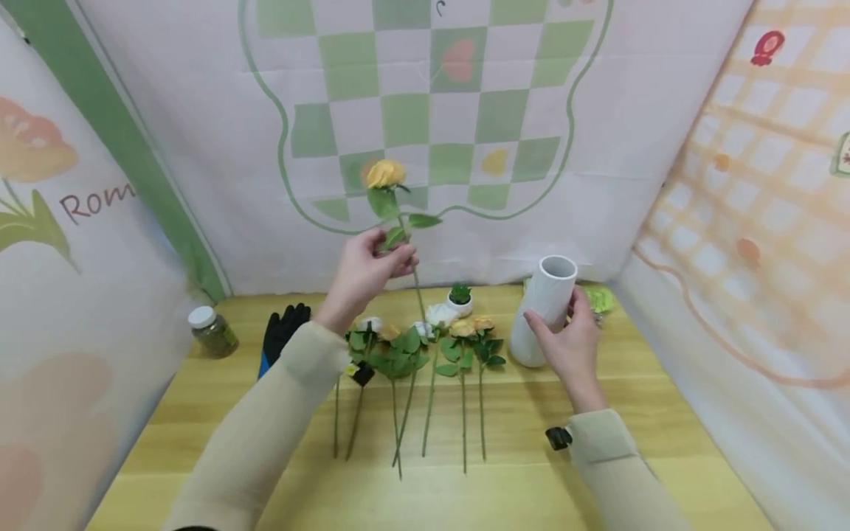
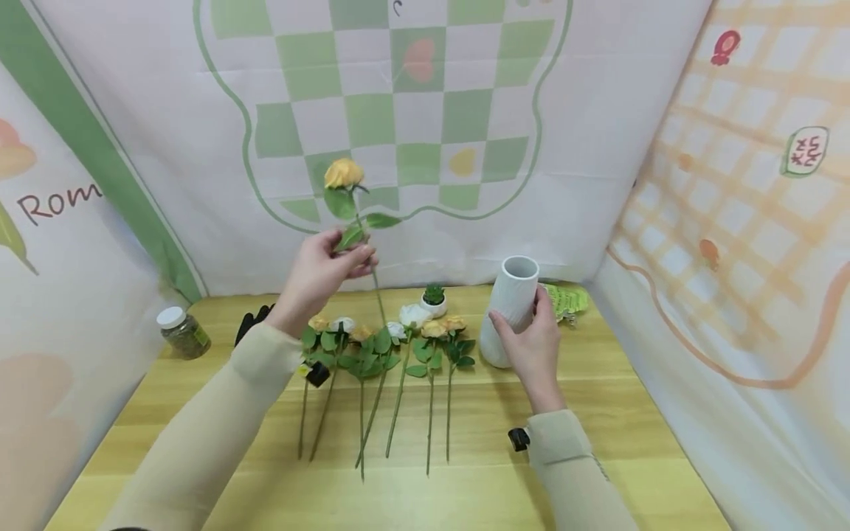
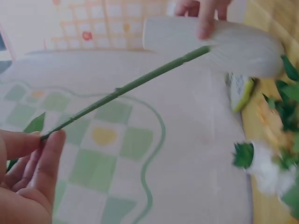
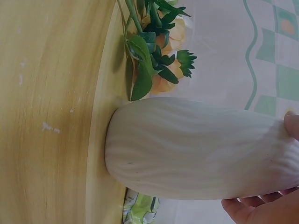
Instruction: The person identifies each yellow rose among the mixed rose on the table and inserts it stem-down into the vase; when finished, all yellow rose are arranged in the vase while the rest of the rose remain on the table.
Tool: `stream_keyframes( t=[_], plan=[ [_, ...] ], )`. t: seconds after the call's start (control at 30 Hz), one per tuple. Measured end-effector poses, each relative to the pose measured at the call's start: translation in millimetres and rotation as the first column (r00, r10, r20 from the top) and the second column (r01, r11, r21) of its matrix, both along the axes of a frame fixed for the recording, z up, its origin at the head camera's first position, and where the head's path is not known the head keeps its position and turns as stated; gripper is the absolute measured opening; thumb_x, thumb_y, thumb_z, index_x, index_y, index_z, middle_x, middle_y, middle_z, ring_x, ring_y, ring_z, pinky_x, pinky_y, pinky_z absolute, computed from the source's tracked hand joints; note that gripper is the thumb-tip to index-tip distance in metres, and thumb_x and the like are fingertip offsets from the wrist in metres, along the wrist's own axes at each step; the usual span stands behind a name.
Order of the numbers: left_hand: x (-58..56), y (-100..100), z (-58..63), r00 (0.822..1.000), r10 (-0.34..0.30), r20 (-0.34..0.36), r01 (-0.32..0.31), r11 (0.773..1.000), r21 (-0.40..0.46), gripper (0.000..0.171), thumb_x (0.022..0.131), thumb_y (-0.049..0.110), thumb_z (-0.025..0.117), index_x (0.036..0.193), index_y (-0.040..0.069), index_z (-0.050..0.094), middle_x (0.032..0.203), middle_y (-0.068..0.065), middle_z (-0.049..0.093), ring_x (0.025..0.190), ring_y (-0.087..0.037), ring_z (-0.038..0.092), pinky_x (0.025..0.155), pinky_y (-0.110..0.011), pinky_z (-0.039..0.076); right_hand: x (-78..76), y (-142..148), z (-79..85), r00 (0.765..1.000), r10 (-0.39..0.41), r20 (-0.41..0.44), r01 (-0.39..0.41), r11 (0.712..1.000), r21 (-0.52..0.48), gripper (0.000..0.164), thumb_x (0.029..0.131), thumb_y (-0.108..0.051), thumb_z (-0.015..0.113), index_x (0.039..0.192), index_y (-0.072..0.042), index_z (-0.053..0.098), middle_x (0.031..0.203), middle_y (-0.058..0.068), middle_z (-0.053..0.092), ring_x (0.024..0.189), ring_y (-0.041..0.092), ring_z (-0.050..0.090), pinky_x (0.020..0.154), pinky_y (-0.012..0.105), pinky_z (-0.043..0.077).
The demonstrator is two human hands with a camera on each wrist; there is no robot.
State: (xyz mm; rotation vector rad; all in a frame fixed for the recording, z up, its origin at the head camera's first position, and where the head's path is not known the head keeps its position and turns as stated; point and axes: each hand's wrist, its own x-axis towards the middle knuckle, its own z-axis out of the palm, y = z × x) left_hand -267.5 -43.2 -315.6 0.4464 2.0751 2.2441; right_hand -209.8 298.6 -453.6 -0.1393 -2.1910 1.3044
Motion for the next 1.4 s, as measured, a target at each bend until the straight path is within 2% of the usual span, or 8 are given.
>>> stream_keyframes(
  t=[0.17, 0.33, 0.43, 0.6, 0.87, 1.03, 1.2, 1.4],
  plan=[
    [-12.8, 44.9, 22.8, 0.988, 0.023, -0.154, 0.009, 0.979, 0.204, 0.026, 0.101, 0.001, 0.075, 0.125, -0.003, 0.065, 0.118, -0.029, 0.07, 0.097, -0.027, 0.078, 0.091, -0.038, 0.064, -6.0, -5.8, -3.7, 1.0, 0.004, 0.003, -0.004, 1.0, 0.008, 0.082, 0.092, -0.022, 0.089, 0.159, -0.008, 0.043, 0.153, 0.022, 0.054, 0.14, 0.043, 0.055, 0.111, 0.064, 0.049],
    [-20.5, 92.2, 37.4, 0.962, 0.088, -0.257, 0.01, 0.934, 0.356, 0.017, 0.099, -0.007, 0.074, 0.113, -0.003, 0.065, 0.101, -0.016, 0.073, 0.087, -0.023, 0.078, 0.086, -0.04, 0.065, -9.5, -9.6, -7.4, 1.0, 0.005, -0.005, -0.005, 1.0, 0.027, 0.083, 0.093, -0.022, 0.089, 0.16, -0.006, 0.042, 0.153, 0.023, 0.054, 0.139, 0.044, 0.055, 0.11, 0.066, 0.049],
    [-24.0, 118.8, 42.6, 0.944, 0.102, -0.313, 0.014, 0.937, 0.349, 0.015, 0.098, -0.01, 0.072, 0.111, -0.005, 0.066, 0.101, -0.017, 0.075, 0.086, -0.024, 0.079, 0.085, -0.039, 0.066, -10.2, -10.9, -8.8, 1.0, 0.003, -0.01, -0.003, 1.0, 0.025, 0.082, 0.092, -0.02, 0.089, 0.159, -0.006, 0.043, 0.152, 0.024, 0.055, 0.138, 0.045, 0.055, 0.11, 0.066, 0.049],
    [-26.2, 150.5, 43.2, 0.91, 0.083, -0.405, 0.023, 0.968, 0.25, 0.014, 0.1, -0.009, 0.07, 0.113, -0.008, 0.067, 0.104, -0.022, 0.076, 0.09, -0.03, 0.08, 0.084, -0.036, 0.066, -10.3, -11.8, -7.6, 1.0, -0.004, -0.024, 0.005, 1.0, 0.03, 0.08, 0.09, -0.018, 0.091, 0.156, -0.005, 0.046, 0.149, 0.025, 0.057, 0.136, 0.046, 0.057, 0.108, 0.066, 0.051],
    [-29.0, 169.7, 13.8, 0.909, 0.048, -0.414, -0.003, 0.994, 0.11, 0.012, 0.102, -0.001, 0.072, 0.113, -0.004, 0.069, 0.102, -0.015, 0.076, 0.085, -0.02, 0.079, 0.08, -0.029, 0.065, -7.6, -12.5, -5.5, 0.999, -0.01, -0.052, 0.011, 1.0, 0.027, 0.078, 0.089, -0.018, 0.091, 0.153, -0.003, 0.048, 0.146, 0.025, 0.059, 0.133, 0.046, 0.059, 0.107, 0.066, 0.051],
    [-31.8, 170.8, -9.1, 0.897, 0.071, -0.435, -0.021, 0.993, 0.119, 0.009, 0.1, -0.002, 0.073, 0.107, -0.005, 0.07, 0.098, -0.017, 0.077, 0.08, -0.021, 0.08, 0.076, -0.031, 0.066, -5.1, -13.6, -5.6, 0.999, -0.011, -0.038, 0.012, 1.0, 0.021, 0.08, 0.09, -0.019, 0.091, 0.155, -0.003, 0.047, 0.148, 0.025, 0.058, 0.135, 0.046, 0.058, 0.108, 0.066, 0.05],
    [-32.5, 173.1, -28.4, 0.877, 0.087, -0.473, -0.077, 0.996, 0.04, 0.005, 0.098, -0.003, 0.072, 0.103, -0.003, 0.071, 0.095, -0.015, 0.078, 0.076, -0.017, 0.079, 0.073, -0.027, 0.065, -4.0, -14.5, -5.0, 1.0, -0.015, -0.016, 0.016, 1.0, 0.024, 0.083, 0.091, -0.021, 0.09, 0.158, -0.004, 0.044, 0.151, 0.024, 0.056, 0.137, 0.046, 0.056, 0.109, 0.067, 0.049],
    [-34.1, 182.8, -43.7, 0.844, 0.062, -0.532, -0.145, 0.983, -0.116, 0.01, 0.1, 0.004, 0.074, 0.109, 0.0, 0.076, 0.099, -0.012, 0.079, 0.088, -0.01, 0.077, 0.08, -0.017, 0.06, -5.6, -15.4, -5.3, 1.0, -0.014, -0.021, 0.015, 1.0, 0.025, 0.083, 0.091, -0.021, 0.091, 0.158, -0.004, 0.045, 0.151, 0.024, 0.056, 0.136, 0.046, 0.057, 0.109, 0.067, 0.049]
  ],
)
